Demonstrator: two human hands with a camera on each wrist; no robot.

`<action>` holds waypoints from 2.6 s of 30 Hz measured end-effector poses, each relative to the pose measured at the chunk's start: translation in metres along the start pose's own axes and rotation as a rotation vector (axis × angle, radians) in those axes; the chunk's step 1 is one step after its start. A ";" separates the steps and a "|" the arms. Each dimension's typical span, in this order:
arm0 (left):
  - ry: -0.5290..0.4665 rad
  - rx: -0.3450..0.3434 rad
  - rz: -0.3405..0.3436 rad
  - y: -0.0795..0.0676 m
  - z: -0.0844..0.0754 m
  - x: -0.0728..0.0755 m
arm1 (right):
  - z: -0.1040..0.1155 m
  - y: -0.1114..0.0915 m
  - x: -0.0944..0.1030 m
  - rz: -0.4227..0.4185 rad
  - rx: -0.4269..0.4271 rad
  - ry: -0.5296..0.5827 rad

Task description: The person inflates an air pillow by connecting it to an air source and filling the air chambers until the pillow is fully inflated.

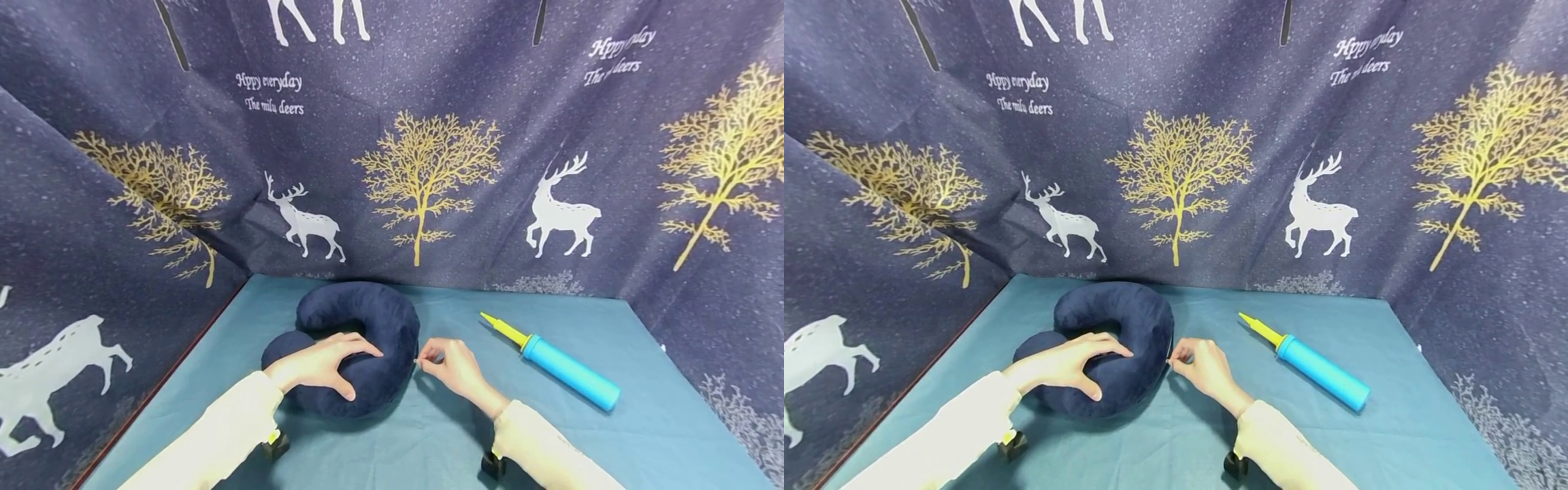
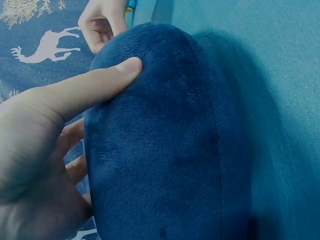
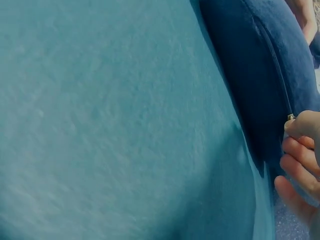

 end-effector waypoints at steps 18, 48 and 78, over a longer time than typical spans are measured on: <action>-0.017 0.004 0.012 -0.004 0.002 -0.002 | -0.014 0.022 0.003 0.007 -0.053 -0.013; 0.120 -0.015 0.116 0.000 0.000 0.011 | -0.008 0.014 0.005 0.107 0.022 0.123; 0.080 0.166 -0.125 0.018 0.007 0.002 | -0.009 0.010 0.007 0.143 0.018 0.115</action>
Point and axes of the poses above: each hand's wrist, its own y-axis towards the middle knuckle, its own x-axis out of the back of the hand, z = x × y, the point moved 8 cm from there along y, towards the middle knuckle
